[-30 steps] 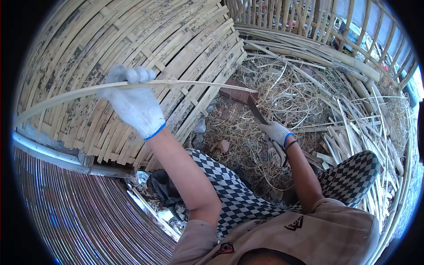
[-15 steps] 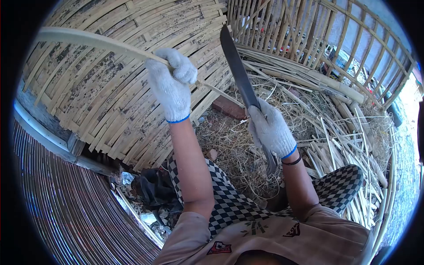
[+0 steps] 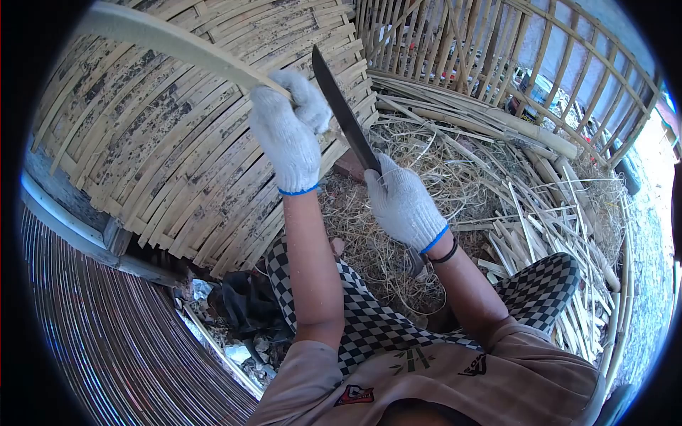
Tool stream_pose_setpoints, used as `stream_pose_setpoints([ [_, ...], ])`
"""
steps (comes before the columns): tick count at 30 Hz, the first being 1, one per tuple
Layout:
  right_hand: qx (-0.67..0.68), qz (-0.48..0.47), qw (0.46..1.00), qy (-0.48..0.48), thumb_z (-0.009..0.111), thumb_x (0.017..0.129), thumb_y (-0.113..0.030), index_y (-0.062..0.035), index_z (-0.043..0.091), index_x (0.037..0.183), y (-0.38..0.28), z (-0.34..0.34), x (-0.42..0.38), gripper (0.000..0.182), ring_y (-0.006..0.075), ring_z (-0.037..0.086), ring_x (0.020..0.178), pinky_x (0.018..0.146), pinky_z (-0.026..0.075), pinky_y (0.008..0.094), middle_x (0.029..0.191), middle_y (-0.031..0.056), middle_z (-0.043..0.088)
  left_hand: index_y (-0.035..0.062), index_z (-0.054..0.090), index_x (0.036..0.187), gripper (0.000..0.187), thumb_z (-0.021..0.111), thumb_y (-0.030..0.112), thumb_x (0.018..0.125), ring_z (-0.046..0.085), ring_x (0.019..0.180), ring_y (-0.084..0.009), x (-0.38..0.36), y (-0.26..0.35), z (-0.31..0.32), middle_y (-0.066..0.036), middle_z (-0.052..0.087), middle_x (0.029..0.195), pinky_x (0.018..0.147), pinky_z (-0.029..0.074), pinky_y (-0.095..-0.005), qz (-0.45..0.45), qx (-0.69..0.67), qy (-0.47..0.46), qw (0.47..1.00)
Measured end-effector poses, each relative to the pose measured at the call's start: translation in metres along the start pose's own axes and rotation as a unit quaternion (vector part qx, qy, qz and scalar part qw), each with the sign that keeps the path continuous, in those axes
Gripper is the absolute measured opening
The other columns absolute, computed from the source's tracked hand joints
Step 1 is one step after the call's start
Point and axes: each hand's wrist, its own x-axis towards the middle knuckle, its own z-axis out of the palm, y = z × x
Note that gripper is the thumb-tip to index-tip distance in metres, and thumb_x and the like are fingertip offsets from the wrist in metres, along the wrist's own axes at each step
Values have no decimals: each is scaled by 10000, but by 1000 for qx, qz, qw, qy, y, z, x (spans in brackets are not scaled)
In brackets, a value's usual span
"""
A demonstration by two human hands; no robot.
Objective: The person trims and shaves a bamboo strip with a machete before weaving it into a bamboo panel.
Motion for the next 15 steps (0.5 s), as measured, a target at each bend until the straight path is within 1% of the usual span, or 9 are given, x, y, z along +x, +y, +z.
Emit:
stream_pose_setpoints([
  [3, 25, 4, 999, 22, 529, 1017, -184, 0, 580, 1082, -4, -7, 1, 202, 474, 629, 744, 641, 476, 478, 736, 258, 619, 76, 487, 808, 611, 489, 653, 1009, 341, 482, -90, 4, -4, -8, 25, 378, 582, 437, 275, -269, 11, -47, 31, 998],
  [6, 14, 21, 999, 42, 506, 1020, -222, 16, 543, 1159, -15, -5, 1, 278, 471, 669, 872, 753, 522, 543, 863, 280, 671, 81, 490, 810, 617, 455, 661, 1018, 340, 485, -86, 4, -5, -6, 25, 379, 581, 438, 262, -263, 11, -34, 35, 999],
  [7, -16, 20, 999, 25, 511, 1019, -223, 13, 544, 1159, -11, 0, 0, 276, 465, 672, 866, 746, 524, 541, 856, 275, 672, 81, 492, 812, 617, 448, 660, 1020, 340, 485, -85, 4, -4, -5, 24, 380, 582, 439, 260, -262, 8, -33, 35, 999],
  [9, -79, 15, 997, -8, 521, 1016, -224, 8, 544, 1158, 0, 11, 2, 273, 453, 679, 855, 731, 529, 537, 842, 266, 675, 109, 471, 806, 627, 477, 714, 971, 301, 494, -94, 3, 2, -10, 33, 346, 594, 454, 241, -273, 5, -6, 36, 999],
  [10, -69, 4, 997, -24, 521, 1015, -219, 5, 542, 1165, 4, 8, 3, 271, 445, 685, 842, 729, 535, 537, 839, 258, 679, 123, 460, 803, 635, 492, 741, 947, 281, 498, -98, 4, 3, -11, 37, 329, 600, 461, 232, -278, 4, 7, 35, 999],
  [13, -10, -15, 999, 34, 533, 1016, -203, 5, 568, 1106, -5, 5, 0, 229, 435, 669, 698, 603, 486, 505, 692, 244, 629, 120, 454, 795, 639, 483, 739, 952, 282, 491, -94, 5, 2, -11, 35, 340, 594, 449, 222, -275, 21, 21, 55, 998],
  [15, -20, 5, 999, 42, 532, 1018, -207, 9, 572, 1112, -5, 19, 5, 239, 429, 669, 687, 599, 488, 494, 693, 239, 630, 124, 445, 780, 646, 470, 745, 953, 277, 484, -94, 6, 1, -4, 34, 337, 586, 440, 215, -276, 18, 8, 54, 998],
])
